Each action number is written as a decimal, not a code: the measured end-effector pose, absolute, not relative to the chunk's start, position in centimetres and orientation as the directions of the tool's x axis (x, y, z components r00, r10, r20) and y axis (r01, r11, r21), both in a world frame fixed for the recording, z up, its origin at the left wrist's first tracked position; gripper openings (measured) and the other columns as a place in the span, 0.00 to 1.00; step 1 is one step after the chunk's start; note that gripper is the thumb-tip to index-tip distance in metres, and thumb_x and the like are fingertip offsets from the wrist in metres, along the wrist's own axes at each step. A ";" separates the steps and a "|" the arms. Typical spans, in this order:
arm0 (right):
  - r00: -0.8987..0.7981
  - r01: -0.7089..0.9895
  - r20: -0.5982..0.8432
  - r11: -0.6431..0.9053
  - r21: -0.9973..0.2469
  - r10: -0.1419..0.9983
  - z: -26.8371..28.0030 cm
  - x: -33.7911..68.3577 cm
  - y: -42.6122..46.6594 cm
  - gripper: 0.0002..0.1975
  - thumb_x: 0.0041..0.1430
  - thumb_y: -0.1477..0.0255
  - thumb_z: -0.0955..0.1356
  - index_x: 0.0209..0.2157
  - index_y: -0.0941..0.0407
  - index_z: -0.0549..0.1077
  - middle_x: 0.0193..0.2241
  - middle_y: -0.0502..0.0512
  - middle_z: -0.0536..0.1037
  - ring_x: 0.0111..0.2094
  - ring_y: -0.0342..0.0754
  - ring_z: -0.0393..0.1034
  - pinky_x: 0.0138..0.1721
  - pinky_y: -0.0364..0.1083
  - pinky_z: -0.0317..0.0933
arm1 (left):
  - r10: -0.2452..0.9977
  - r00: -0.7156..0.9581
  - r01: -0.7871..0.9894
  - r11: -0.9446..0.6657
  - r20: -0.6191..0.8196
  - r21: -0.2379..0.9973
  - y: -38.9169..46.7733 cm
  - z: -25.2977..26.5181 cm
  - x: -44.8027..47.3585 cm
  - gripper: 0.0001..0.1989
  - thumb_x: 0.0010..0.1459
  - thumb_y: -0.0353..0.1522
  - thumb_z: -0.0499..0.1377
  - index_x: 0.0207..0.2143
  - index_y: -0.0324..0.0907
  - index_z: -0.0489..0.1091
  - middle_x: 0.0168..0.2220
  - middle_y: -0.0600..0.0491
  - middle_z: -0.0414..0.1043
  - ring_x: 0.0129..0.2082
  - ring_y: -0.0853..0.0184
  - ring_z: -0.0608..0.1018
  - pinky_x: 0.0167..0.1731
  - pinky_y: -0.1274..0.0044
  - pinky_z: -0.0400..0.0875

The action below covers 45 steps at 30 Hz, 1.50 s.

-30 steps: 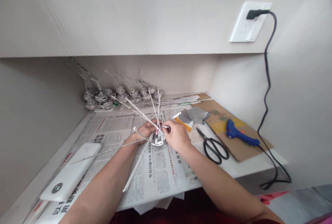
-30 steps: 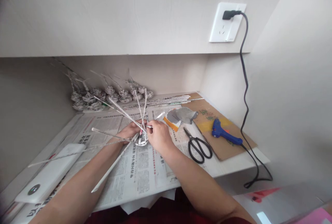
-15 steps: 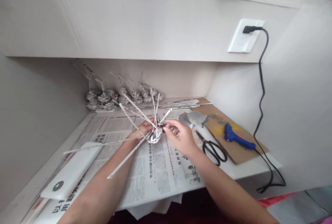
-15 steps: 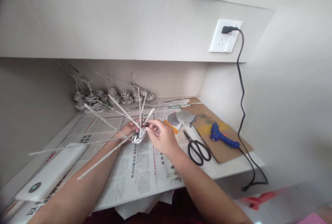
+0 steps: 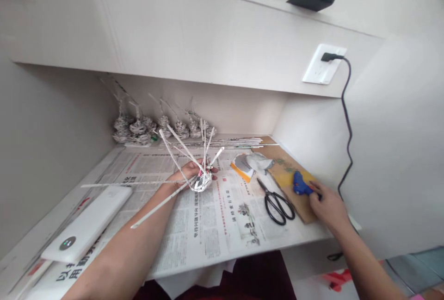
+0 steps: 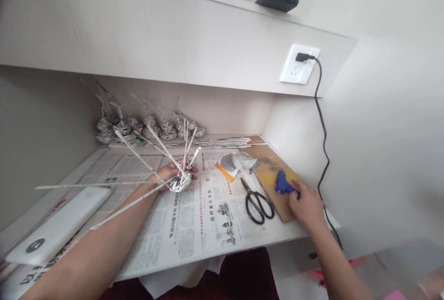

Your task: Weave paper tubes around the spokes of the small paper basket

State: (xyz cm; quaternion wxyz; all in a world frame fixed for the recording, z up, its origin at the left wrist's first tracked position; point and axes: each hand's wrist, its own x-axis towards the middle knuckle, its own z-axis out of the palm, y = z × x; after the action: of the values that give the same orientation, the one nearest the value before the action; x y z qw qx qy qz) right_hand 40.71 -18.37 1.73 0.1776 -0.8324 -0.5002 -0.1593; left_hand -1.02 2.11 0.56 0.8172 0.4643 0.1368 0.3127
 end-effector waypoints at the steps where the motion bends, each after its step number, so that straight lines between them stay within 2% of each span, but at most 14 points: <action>1: 0.445 0.891 0.440 -0.438 -0.123 0.781 1.7 40.7 -18.6 0.22 0.52 0.73 0.61 0.49 0.60 0.71 0.43 0.63 0.77 0.43 0.58 0.72 0.45 0.54 0.64 | 0.637 0.767 -0.387 0.372 0.071 0.844 2.2 0.4 -1.1 0.17 0.42 0.31 0.69 0.34 0.36 0.67 0.35 0.43 0.77 0.31 0.56 0.81 0.30 0.72 0.73; 6: 0.321 0.932 0.432 -0.363 0.016 0.843 1.4 39.6 -18.8 0.24 0.49 0.77 0.62 0.50 0.65 0.69 0.43 0.68 0.76 0.44 0.58 0.71 0.48 0.54 0.63 | 0.659 0.750 -0.382 0.359 0.058 0.852 2.5 -0.1 -1.5 0.18 0.41 0.30 0.70 0.34 0.37 0.67 0.34 0.44 0.77 0.32 0.56 0.81 0.30 0.73 0.74; 9: 0.345 0.923 0.432 -0.385 0.007 0.833 1.7 39.1 -18.9 0.25 0.50 0.77 0.62 0.51 0.66 0.70 0.41 0.70 0.76 0.42 0.60 0.71 0.46 0.56 0.63 | 0.657 0.752 -0.367 0.350 0.054 0.862 2.6 -0.3 -1.5 0.19 0.40 0.30 0.70 0.34 0.37 0.67 0.35 0.44 0.77 0.33 0.56 0.81 0.30 0.73 0.74; 11: 0.397 0.915 0.424 -0.387 -0.113 0.814 2.6 38.1 -19.3 0.24 0.51 0.75 0.62 0.51 0.63 0.70 0.40 0.67 0.76 0.41 0.59 0.71 0.43 0.55 0.64 | 0.651 0.758 -0.358 0.350 0.050 0.866 2.5 -0.3 -1.5 0.18 0.42 0.30 0.69 0.35 0.37 0.67 0.35 0.43 0.77 0.33 0.55 0.81 0.31 0.72 0.74; 14: 0.446 0.839 0.334 -0.258 -0.479 0.831 4.9 34.6 -20.2 0.18 0.55 0.66 0.63 0.46 0.56 0.73 0.35 0.59 0.78 0.37 0.55 0.72 0.37 0.51 0.67 | 0.627 0.777 -0.342 0.360 0.046 0.868 2.4 -0.3 -1.3 0.16 0.45 0.30 0.68 0.35 0.37 0.68 0.37 0.42 0.78 0.33 0.56 0.81 0.33 0.71 0.75; 15: 0.404 0.781 0.273 -0.174 -0.600 0.873 5.8 33.0 -20.6 0.17 0.56 0.63 0.63 0.44 0.55 0.73 0.32 0.57 0.78 0.35 0.53 0.72 0.35 0.49 0.67 | 0.619 0.784 -0.340 0.361 0.050 0.869 2.3 -0.2 -1.3 0.15 0.45 0.30 0.68 0.35 0.37 0.68 0.37 0.41 0.78 0.32 0.56 0.81 0.33 0.71 0.74; 17: 0.288 0.639 0.140 -0.081 -0.765 0.947 7.5 29.4 -21.2 0.16 0.57 0.59 0.64 0.39 0.55 0.74 0.27 0.55 0.76 0.30 0.50 0.71 0.31 0.47 0.67 | 0.609 0.792 -0.332 0.357 0.053 0.873 2.1 -0.1 -1.1 0.15 0.44 0.30 0.68 0.34 0.36 0.69 0.37 0.40 0.78 0.32 0.56 0.81 0.33 0.70 0.74; 19: 0.172 0.565 0.076 -0.035 -0.824 0.982 8.7 26.0 -21.5 0.15 0.57 0.58 0.64 0.32 0.55 0.74 0.24 0.53 0.74 0.28 0.48 0.70 0.31 0.46 0.67 | 0.610 0.792 -0.313 0.357 0.034 0.880 1.9 0.0 -0.9 0.14 0.44 0.30 0.68 0.33 0.36 0.69 0.36 0.40 0.78 0.32 0.56 0.81 0.33 0.70 0.74; 22: 0.104 0.531 0.053 -0.011 -0.847 0.993 9.1 22.3 -21.3 0.15 0.58 0.58 0.64 0.30 0.55 0.72 0.25 0.51 0.73 0.28 0.45 0.70 0.31 0.44 0.67 | 0.595 0.804 -0.262 0.348 0.004 0.900 1.8 -0.2 -0.7 0.15 0.44 0.31 0.68 0.34 0.36 0.69 0.36 0.40 0.78 0.32 0.56 0.81 0.31 0.70 0.74; 25: 0.090 0.516 0.071 0.015 -0.857 0.993 8.1 20.7 -20.3 0.14 0.58 0.59 0.64 0.34 0.55 0.71 0.27 0.50 0.73 0.27 0.44 0.69 0.30 0.43 0.67 | 0.581 0.813 -0.256 0.313 0.029 0.914 1.8 -0.5 -0.6 0.16 0.43 0.32 0.68 0.35 0.36 0.69 0.35 0.40 0.78 0.31 0.56 0.81 0.32 0.70 0.74; 32: 0.092 0.595 0.128 0.049 -0.802 0.988 5.9 20.5 -18.5 0.13 0.60 0.60 0.63 0.35 0.55 0.70 0.26 0.50 0.73 0.28 0.46 0.70 0.31 0.45 0.66 | 0.558 0.828 -0.264 0.307 0.052 0.915 1.5 0.0 -0.5 0.18 0.40 0.32 0.70 0.33 0.35 0.70 0.32 0.42 0.78 0.30 0.56 0.80 0.31 0.70 0.73; 40: 0.092 0.613 0.102 0.025 -0.790 0.991 5.8 20.0 -18.2 0.14 0.60 0.59 0.63 0.33 0.56 0.69 0.24 0.50 0.71 0.27 0.45 0.67 0.29 0.43 0.63 | 0.571 0.820 -0.247 0.295 0.037 0.923 1.3 0.5 -0.4 0.19 0.40 0.33 0.70 0.33 0.35 0.69 0.30 0.44 0.77 0.29 0.58 0.80 0.30 0.72 0.74; 45: 0.023 0.618 0.111 0.073 -0.783 0.994 6.4 19.5 -18.0 0.13 0.59 0.61 0.64 0.36 0.56 0.70 0.30 0.51 0.73 0.32 0.46 0.67 0.33 0.43 0.61 | 0.605 0.796 -0.208 0.260 0.009 0.943 1.0 0.8 -0.3 0.19 0.39 0.33 0.70 0.32 0.35 0.68 0.27 0.46 0.77 0.27 0.60 0.80 0.28 0.75 0.73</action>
State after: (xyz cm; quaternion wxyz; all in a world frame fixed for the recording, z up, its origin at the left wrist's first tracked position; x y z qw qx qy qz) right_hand 19.53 -17.97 6.45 0.3477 -0.6249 -0.6447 0.2701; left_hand -0.34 0.99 0.76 0.7728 0.5486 0.1807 0.2629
